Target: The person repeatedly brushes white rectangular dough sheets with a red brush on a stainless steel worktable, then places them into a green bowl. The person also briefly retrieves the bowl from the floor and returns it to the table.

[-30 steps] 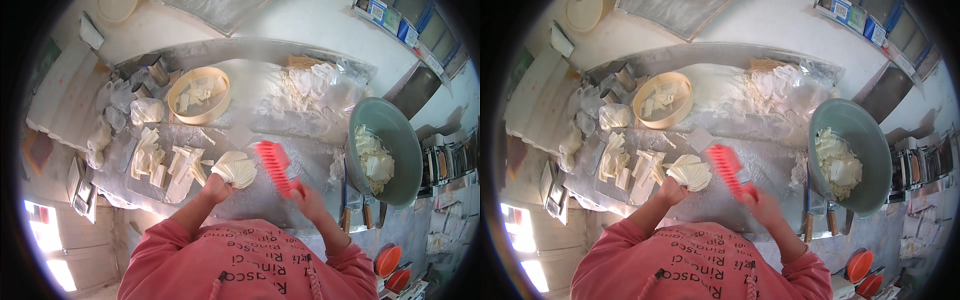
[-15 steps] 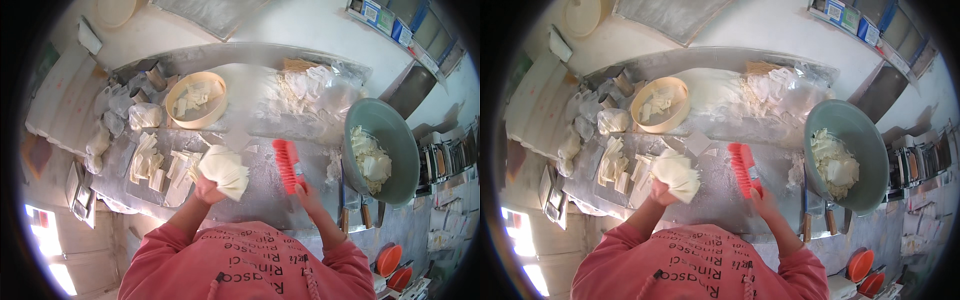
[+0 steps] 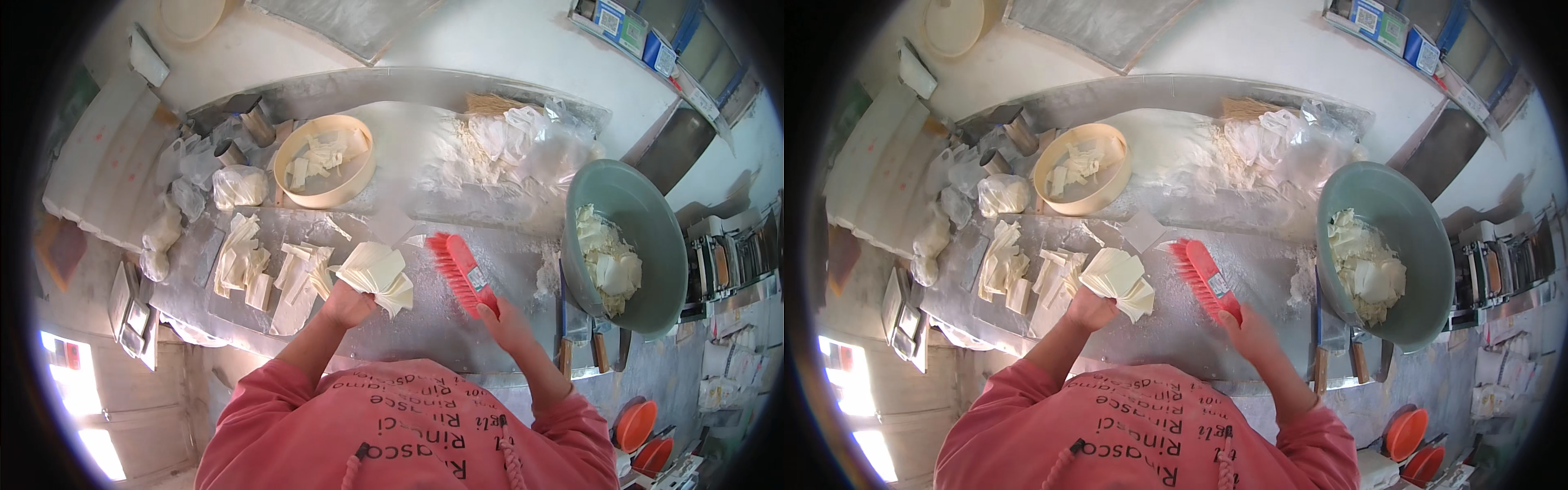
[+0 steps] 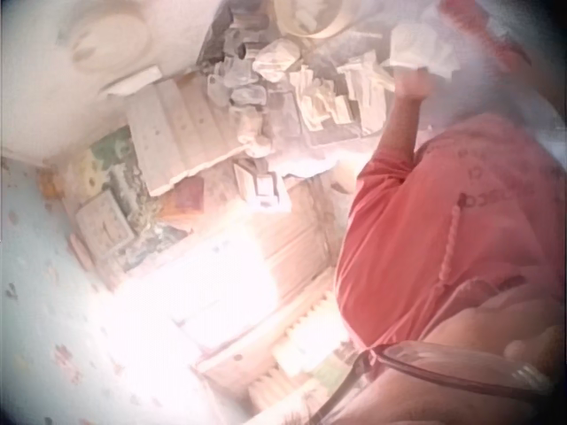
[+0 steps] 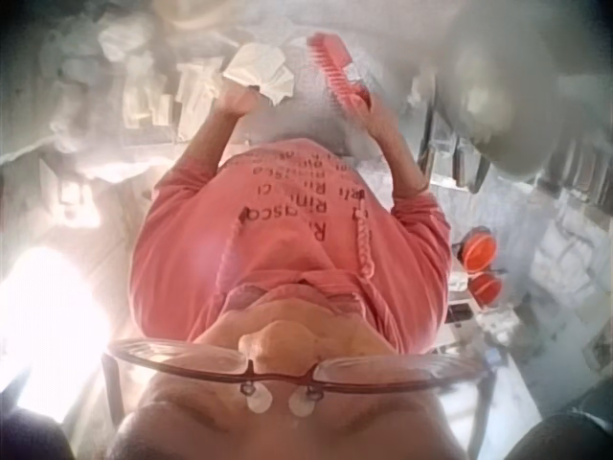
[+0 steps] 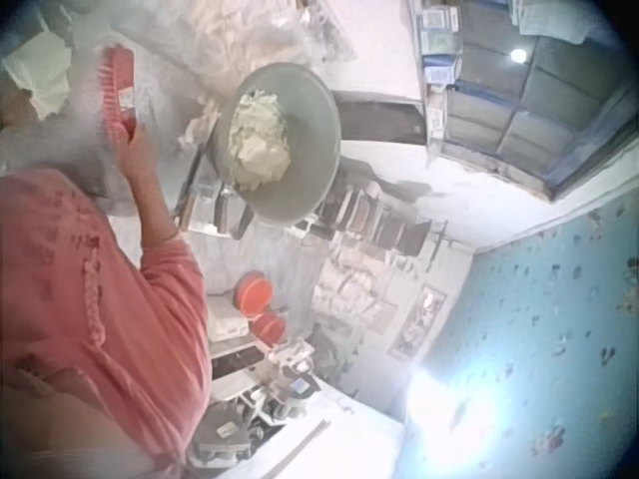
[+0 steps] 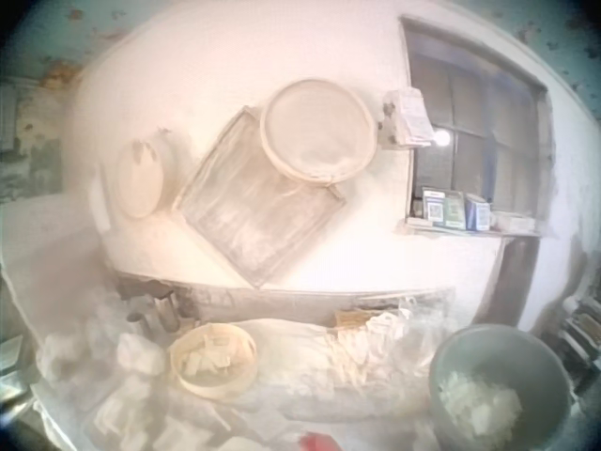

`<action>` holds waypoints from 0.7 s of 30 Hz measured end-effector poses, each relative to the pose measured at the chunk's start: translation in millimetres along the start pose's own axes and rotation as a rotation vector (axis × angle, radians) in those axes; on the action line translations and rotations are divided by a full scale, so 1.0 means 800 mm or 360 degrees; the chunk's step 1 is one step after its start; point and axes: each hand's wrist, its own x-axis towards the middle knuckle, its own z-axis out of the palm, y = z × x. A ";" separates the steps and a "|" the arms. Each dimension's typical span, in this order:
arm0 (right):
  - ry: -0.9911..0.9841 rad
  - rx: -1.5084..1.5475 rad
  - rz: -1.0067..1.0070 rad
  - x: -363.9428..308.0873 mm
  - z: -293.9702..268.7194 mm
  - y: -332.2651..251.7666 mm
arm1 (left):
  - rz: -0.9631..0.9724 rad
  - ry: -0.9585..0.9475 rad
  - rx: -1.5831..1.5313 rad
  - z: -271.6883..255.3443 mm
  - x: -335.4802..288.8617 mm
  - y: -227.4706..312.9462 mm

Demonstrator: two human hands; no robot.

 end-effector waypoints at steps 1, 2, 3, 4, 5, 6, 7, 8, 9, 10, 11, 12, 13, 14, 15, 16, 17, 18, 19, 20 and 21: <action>0.0050 -0.0180 0.0139 0.000 -0.001 0.001 | 0.0089 0.0012 0.0668 0.002 -0.001 0.002; -0.0208 -0.0189 -0.0004 -0.001 -0.001 0.002 | 0.0168 -0.0015 0.1277 0.004 -0.001 0.002; -0.0377 -0.0253 -0.0049 0.000 -0.002 0.002 | 0.0194 -0.0067 0.1499 0.005 0.001 0.001; -0.0618 -0.0256 -0.0193 -0.001 -0.003 0.000 | 0.0163 -0.0082 0.1451 0.004 0.002 -0.001; -0.0394 -0.0204 0.0006 0.002 -0.004 -0.001 | 0.0062 -0.0092 0.1008 0.003 0.005 -0.004; -0.0252 -0.0095 0.0101 0.003 -0.006 -0.002 | -0.0032 -0.0097 0.0564 0.001 0.005 -0.006; 0.0016 0.0042 0.0174 0.006 -0.008 -0.004 | -0.0113 -0.0164 -0.0006 -0.001 0.006 -0.007; -0.0113 -0.0008 0.0116 0.006 -0.010 -0.005 | -0.0031 -0.0117 0.0110 -0.004 0.003 -0.007; -0.0112 -0.0018 0.0061 0.007 -0.013 -0.006 | 0.0095 -0.0068 0.0796 -0.007 0.004 -0.006; -0.0124 -0.0020 0.0030 0.006 -0.016 -0.006 | 0.0207 -0.0060 0.1356 -0.009 0.000 -0.005; -0.0256 -0.0104 0.0000 0.005 -0.018 -0.008 | 0.0166 -0.0058 0.1551 -0.011 0.001 -0.002; -0.0370 -0.0194 -0.0047 0.007 -0.020 -0.008 | 0.0156 -0.0109 0.1543 -0.012 0.000 0.001; -0.0550 -0.0218 -0.0198 0.005 -0.021 -0.010 | 0.0188 -0.0128 0.1738 -0.014 0.002 0.003; -0.0412 -0.0275 0.0040 0.007 -0.022 -0.011 | 0.0208 -0.0118 0.1981 -0.015 0.002 0.005; -0.0345 -0.0278 0.0161 0.006 -0.023 -0.012 | 0.0261 -0.0120 0.2150 -0.016 0.004 0.006; -0.0169 -0.0325 0.0327 0.005 -0.021 -0.014 | 0.0339 -0.0150 0.1895 -0.018 0.005 0.007; -0.0241 -0.0256 0.0183 0.003 -0.022 -0.014 | 0.0449 -0.0157 0.2181 -0.020 0.006 0.008; -0.0202 -0.0220 0.0115 0.002 -0.022 -0.016 | 0.0541 -0.0164 0.2459 -0.022 0.008 0.008; -0.0175 -0.0208 0.0068 0.000 -0.022 -0.017 | 0.0381 -0.0046 0.2542 -0.024 0.009 0.008; -0.0250 -0.0216 0.0027 0.001 -0.024 -0.016 | 0.0455 -0.0126 0.2656 -0.026 0.010 0.011; -0.0324 -0.0255 -0.0018 0.000 -0.023 -0.017 | 0.0418 -0.0025 0.2379 -0.028 0.011 0.011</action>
